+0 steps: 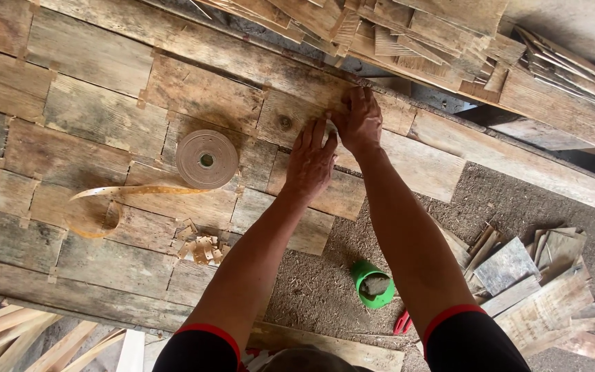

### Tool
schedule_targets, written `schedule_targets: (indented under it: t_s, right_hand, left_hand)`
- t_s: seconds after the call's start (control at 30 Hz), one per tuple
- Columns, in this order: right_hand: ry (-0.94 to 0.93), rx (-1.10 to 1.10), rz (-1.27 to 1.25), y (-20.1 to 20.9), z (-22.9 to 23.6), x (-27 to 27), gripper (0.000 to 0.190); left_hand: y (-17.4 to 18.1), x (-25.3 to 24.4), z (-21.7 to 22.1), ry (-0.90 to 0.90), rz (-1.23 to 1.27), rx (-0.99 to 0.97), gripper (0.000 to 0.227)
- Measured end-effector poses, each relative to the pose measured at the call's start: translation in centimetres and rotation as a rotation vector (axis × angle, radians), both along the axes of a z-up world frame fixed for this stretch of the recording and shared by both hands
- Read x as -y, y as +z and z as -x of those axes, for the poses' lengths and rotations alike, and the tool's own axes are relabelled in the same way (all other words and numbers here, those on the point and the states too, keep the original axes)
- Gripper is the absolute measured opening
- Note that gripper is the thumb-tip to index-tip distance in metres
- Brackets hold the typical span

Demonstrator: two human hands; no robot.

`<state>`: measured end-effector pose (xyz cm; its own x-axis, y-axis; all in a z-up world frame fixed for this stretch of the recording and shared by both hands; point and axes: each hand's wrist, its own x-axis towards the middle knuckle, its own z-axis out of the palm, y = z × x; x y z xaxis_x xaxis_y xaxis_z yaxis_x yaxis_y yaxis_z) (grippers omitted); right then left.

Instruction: The recorder applies adhesive tape to small strips of wood to assemble a decorative panel.

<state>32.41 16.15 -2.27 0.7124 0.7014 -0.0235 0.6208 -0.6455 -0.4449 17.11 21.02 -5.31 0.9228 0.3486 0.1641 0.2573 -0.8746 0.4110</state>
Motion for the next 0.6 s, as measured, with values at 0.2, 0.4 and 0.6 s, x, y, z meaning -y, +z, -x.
schedule_targets:
  t_s: [0.2,0.4,0.6]
  right_hand:
    - [0.063,-0.123,-0.123,-0.5,-1.4,1.3,0.032]
    - [0.249,0.002,-0.254,5.0,2.1,8.1,0.033]
    - [0.172,-0.002,-0.142,8.3,10.3,19.7,0.039]
  left_hand:
    - [0.0,0.0,0.0,-0.005,-0.021,-0.022,0.063]
    - [-0.3,0.5,0.0,-0.012,-0.030,-0.076,0.051]
    - [1.1,-0.3,-0.5,-0.048,0.018,-0.197,0.051]
